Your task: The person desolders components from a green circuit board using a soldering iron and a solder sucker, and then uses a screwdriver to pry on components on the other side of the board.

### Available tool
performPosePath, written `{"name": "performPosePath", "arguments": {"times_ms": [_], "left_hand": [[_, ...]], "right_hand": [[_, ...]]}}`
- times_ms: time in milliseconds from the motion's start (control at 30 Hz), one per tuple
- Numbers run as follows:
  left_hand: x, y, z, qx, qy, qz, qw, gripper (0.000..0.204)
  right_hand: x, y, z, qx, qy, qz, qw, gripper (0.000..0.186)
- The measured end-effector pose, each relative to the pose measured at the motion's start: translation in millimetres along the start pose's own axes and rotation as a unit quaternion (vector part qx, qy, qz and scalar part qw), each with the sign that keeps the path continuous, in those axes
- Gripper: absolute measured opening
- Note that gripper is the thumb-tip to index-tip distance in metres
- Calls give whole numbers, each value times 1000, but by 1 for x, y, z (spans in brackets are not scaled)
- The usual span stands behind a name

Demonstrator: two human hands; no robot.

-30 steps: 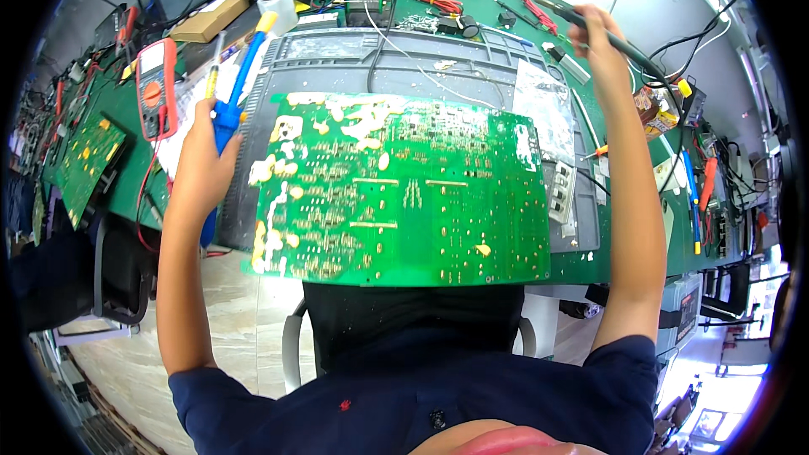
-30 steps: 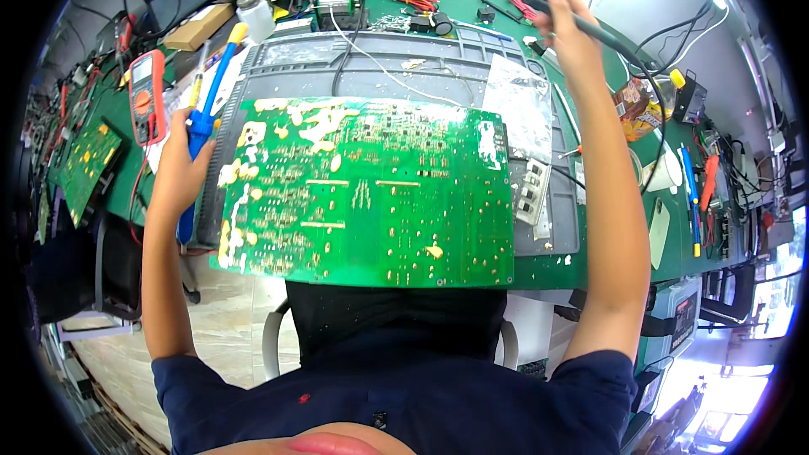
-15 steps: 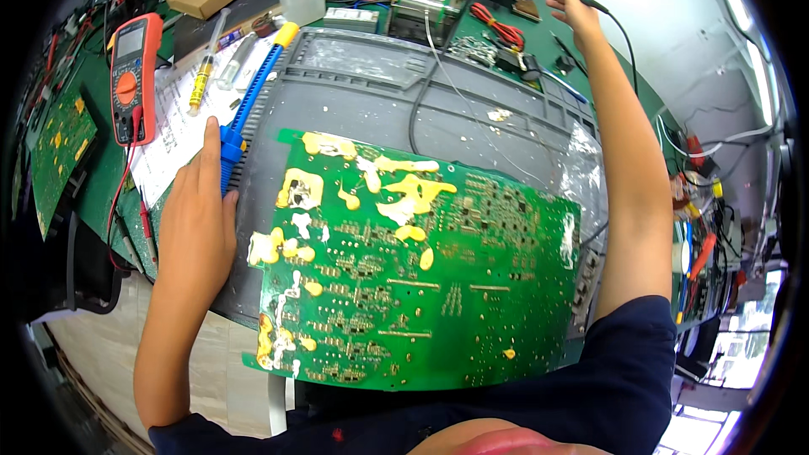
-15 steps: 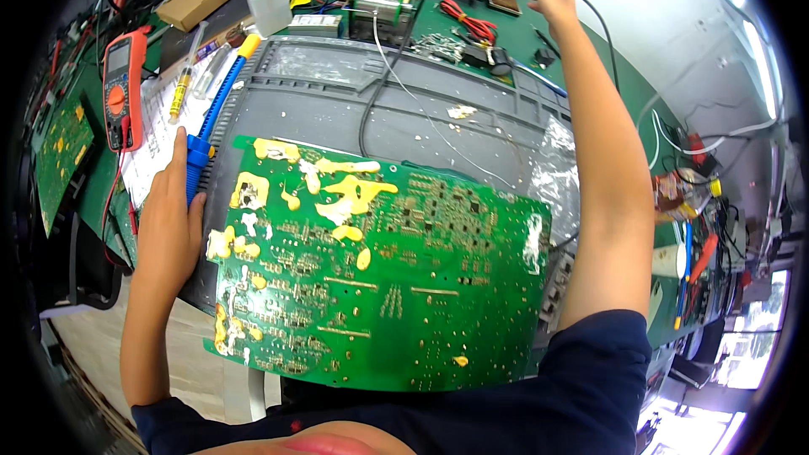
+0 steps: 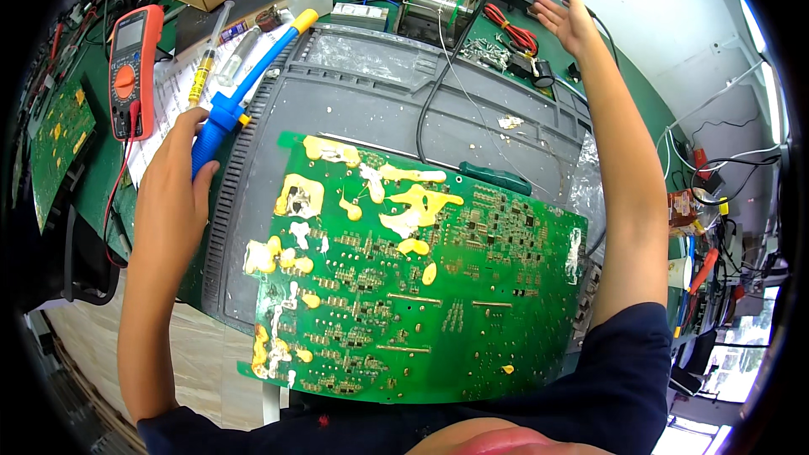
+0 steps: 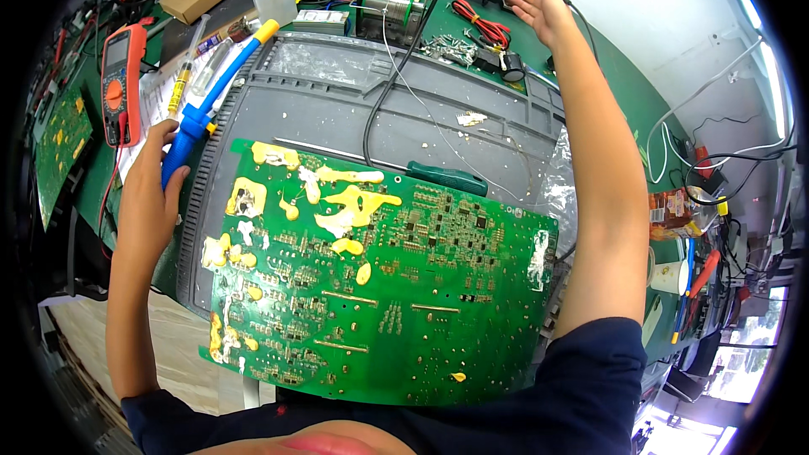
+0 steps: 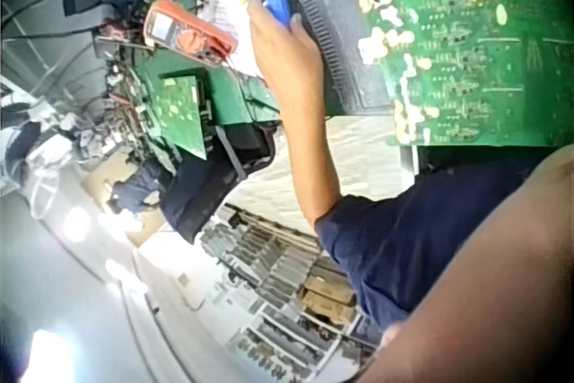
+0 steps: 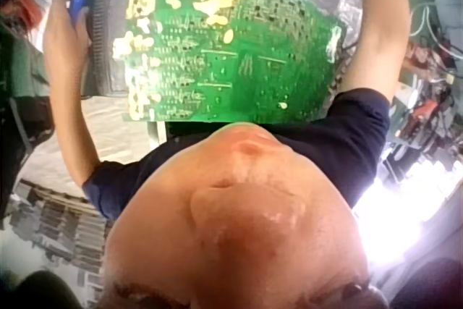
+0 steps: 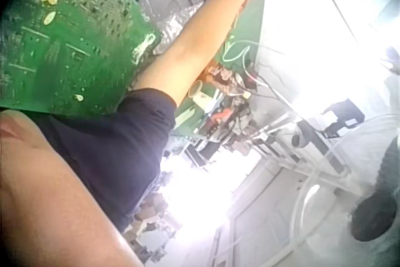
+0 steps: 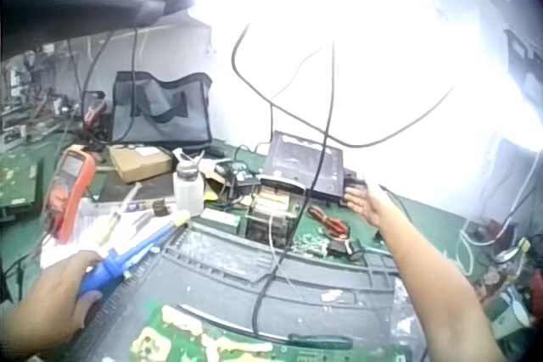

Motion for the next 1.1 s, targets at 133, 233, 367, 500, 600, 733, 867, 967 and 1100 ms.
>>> {"name": "performPosePath", "arguments": {"times_ms": [133, 233, 367, 500, 600, 733, 867, 967, 1100], "left_hand": [[5, 0, -7, -62, 2, -18, 998, 51], [8, -1, -2, -40, 14, -54, 998, 51], [16, -12, 23, -79, 95, 21, 992, 45], [38, -31, 98, 18, 231, 59, 971, 28], [42, -21, 157, 67, 323, -4, 944, 24], [27, 16, 231, 84, 410, -74, 905, 23], [8, 62, 275, 78, 421, -86, 900, 25], [0, 95, 292, 35, 401, -84, 912, 29], [-3, 119, 296, 15, 383, -83, 920, 32]], "right_hand": [[34, -2, -3, -40, 8, -17, 999, 86], [81, -3, -8, -50, 59, -27, 997, 81], [165, 4, -27, 148, 16, -150, 977, 54], [253, 8, -41, 319, -14, -210, 924, 40], [314, -6, -42, 395, 11, -231, 889, 35], [363, -36, -39, 425, 30, -198, 883, 32], [391, -50, -62, 589, -63, -104, 799, 26], [399, -85, -55, 602, -48, -91, 792, 20], [407, -109, -28, 685, -84, -103, 717, 16]]}}
Point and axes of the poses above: each hand's wrist, its own x-axis away from the middle knuckle, its own y-axis out of the palm, z = x × y, the point moved 5 cm from there along -x, towards the middle knuckle, and after that the axes turned 8 degrees about -z, right-handed, at the moved point
